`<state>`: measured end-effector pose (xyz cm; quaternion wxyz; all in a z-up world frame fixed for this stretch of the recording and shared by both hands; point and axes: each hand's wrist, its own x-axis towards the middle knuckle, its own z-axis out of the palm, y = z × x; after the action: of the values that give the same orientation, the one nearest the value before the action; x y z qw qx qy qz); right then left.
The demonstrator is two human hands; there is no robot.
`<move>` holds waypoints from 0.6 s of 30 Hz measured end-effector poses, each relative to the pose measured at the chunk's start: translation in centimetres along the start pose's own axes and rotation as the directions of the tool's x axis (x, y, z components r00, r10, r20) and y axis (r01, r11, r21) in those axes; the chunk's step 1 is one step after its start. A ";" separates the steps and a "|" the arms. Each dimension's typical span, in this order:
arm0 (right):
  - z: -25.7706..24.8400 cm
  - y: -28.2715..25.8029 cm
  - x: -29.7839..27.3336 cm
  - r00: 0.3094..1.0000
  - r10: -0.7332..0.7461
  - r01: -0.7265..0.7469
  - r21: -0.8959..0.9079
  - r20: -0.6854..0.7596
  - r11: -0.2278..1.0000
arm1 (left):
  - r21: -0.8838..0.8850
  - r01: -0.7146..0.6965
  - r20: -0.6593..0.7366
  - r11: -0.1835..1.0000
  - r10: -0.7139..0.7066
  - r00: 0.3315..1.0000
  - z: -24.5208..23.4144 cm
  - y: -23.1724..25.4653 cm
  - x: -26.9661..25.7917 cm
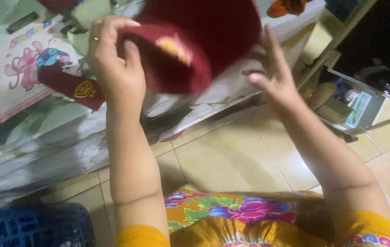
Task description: The person organizes various items from a cluttered table into a multi-tiered rolling cart. They pick up a red cap, a coiled rope, a black bag, a box, a small blue package, a maroon pouch, a pink clipboard, a knitted bag, and a maroon handbag, placing them into different shelves of the cart.
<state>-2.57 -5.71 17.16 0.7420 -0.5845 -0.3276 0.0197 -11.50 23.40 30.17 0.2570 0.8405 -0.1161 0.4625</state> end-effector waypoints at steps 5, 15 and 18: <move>-5.7 -3.9 -2.6 0.969 0.038 -0.169 0.541 0.245 0.824 | -0.206 -0.001 0.216 0.979 0.047 0.975 4.5 5.2 -0.8; -13.0 -1.3 -7.7 0.716 0.698 -0.622 0.444 -0.011 0.645 | -0.465 0.215 0.414 0.859 -0.004 0.910 19.2 8.1 -7.7; -17.9 -1.2 -9.2 0.769 0.628 -0.514 0.472 -0.116 0.716 | 0.078 0.578 0.888 0.812 -0.320 0.330 22.7 4.9 -9.5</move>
<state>-1.09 -25.22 12.07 0.8420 -0.4832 -0.0137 0.2396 -2.47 6.60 13.85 0.3838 0.9114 -0.0484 -0.1401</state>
